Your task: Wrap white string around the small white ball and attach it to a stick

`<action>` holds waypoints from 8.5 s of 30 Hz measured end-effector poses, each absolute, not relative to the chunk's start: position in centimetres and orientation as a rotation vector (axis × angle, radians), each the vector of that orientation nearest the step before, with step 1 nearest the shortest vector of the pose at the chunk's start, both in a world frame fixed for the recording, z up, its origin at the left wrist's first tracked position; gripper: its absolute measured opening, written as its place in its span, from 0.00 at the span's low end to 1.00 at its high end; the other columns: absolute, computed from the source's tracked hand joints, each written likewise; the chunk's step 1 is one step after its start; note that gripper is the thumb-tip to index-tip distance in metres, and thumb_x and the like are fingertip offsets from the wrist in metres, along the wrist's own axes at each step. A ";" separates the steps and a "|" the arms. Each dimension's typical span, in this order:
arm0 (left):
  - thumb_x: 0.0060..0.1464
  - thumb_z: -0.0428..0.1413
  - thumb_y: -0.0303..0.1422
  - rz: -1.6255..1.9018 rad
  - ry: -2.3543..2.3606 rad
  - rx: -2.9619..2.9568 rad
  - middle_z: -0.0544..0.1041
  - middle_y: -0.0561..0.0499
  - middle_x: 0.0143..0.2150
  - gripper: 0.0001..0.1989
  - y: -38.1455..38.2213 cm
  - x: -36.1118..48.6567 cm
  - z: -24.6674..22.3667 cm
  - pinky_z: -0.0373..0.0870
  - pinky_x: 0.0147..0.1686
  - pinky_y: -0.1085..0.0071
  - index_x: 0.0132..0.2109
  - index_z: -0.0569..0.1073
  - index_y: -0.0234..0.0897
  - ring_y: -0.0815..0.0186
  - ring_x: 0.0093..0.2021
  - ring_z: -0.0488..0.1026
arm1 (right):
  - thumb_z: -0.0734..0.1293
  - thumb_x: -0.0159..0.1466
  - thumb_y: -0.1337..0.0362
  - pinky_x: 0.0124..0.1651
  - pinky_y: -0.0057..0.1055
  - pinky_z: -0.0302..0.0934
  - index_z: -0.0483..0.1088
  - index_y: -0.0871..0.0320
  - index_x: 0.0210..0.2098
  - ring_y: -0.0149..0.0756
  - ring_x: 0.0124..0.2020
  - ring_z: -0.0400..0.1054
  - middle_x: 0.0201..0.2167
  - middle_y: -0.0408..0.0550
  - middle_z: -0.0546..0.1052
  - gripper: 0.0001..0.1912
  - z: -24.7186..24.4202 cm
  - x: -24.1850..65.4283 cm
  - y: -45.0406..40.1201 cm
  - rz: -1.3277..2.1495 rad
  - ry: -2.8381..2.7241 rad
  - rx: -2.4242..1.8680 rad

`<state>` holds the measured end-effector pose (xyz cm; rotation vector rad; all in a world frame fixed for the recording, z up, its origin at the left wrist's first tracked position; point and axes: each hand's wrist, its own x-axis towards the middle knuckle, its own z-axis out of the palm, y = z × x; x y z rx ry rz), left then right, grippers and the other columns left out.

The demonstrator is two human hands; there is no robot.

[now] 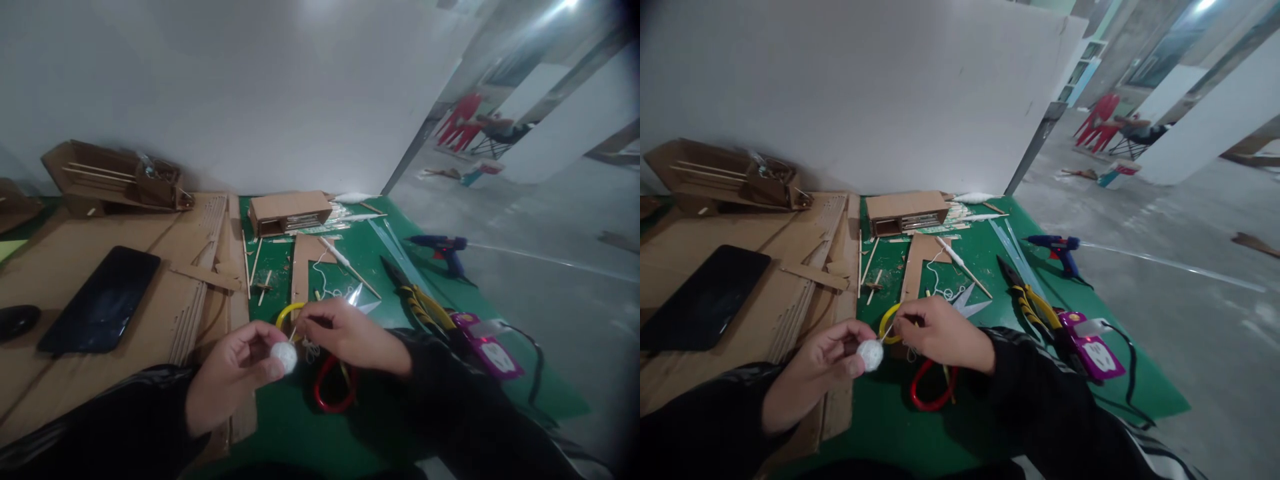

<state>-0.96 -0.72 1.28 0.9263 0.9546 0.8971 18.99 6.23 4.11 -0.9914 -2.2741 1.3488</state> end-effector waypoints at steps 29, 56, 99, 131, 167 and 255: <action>0.47 0.62 0.31 1.168 1.006 0.844 0.77 0.53 0.35 0.12 0.0 -0.8 -0.1 0.68 0.37 0.75 0.41 0.73 0.39 0.69 0.35 0.73 | 0.58 0.64 0.66 0.26 0.22 0.52 0.70 0.62 0.30 0.26 0.23 0.58 0.21 0.41 0.66 0.12 1.7 16.5 2.6 1.556 -2.094 -1.088; 0.51 0.58 0.35 1.055 1.067 0.917 0.78 0.50 0.40 0.15 -0.1 -0.6 -0.2 0.66 0.44 0.70 0.48 0.72 0.39 0.64 0.43 0.72 | 0.57 0.64 0.69 0.26 0.23 0.51 0.66 0.59 0.29 0.26 0.23 0.58 0.23 0.40 0.67 0.09 6.6 16.6 1.7 1.264 -2.218 -1.092; 0.53 0.57 0.34 1.047 0.972 0.823 0.76 0.51 0.37 0.15 -0.3 -0.6 -0.6 0.65 0.32 0.76 0.49 0.72 0.40 0.70 0.32 0.70 | 0.56 0.63 0.72 0.29 0.21 0.53 0.66 0.61 0.27 0.26 0.25 0.62 0.22 0.40 0.68 0.11 2.9 15.2 0.9 1.302 -2.186 -1.014; 0.52 0.58 0.33 1.084 1.034 0.863 0.77 0.52 0.39 0.14 0.0 -0.5 0.0 0.66 0.41 0.74 0.47 0.71 0.41 0.67 0.41 0.72 | 0.56 0.65 0.68 0.25 0.22 0.51 0.67 0.60 0.31 0.25 0.23 0.57 0.23 0.40 0.66 0.10 4.9 16.0 1.1 1.450 -2.006 -1.054; 0.50 0.59 0.36 1.070 1.086 0.819 0.79 0.49 0.39 0.15 -0.2 -0.5 -0.1 0.67 0.41 0.71 0.46 0.74 0.38 0.63 0.40 0.74 | 0.57 0.64 0.69 0.25 0.22 0.50 0.68 0.60 0.29 0.25 0.21 0.57 0.20 0.38 0.65 0.10 5.5 15.8 1.3 1.276 -2.124 -1.046; 0.53 0.57 0.30 1.213 0.915 0.538 0.76 0.53 0.41 0.09 0.8 -1.3 1.0 0.65 0.51 0.70 0.43 0.72 0.38 0.67 0.44 0.73 | 0.60 0.60 0.73 0.28 0.21 0.57 0.71 0.64 0.28 0.26 0.25 0.64 0.23 0.44 0.72 0.08 4.1 19.2 5.3 1.504 -2.524 -0.630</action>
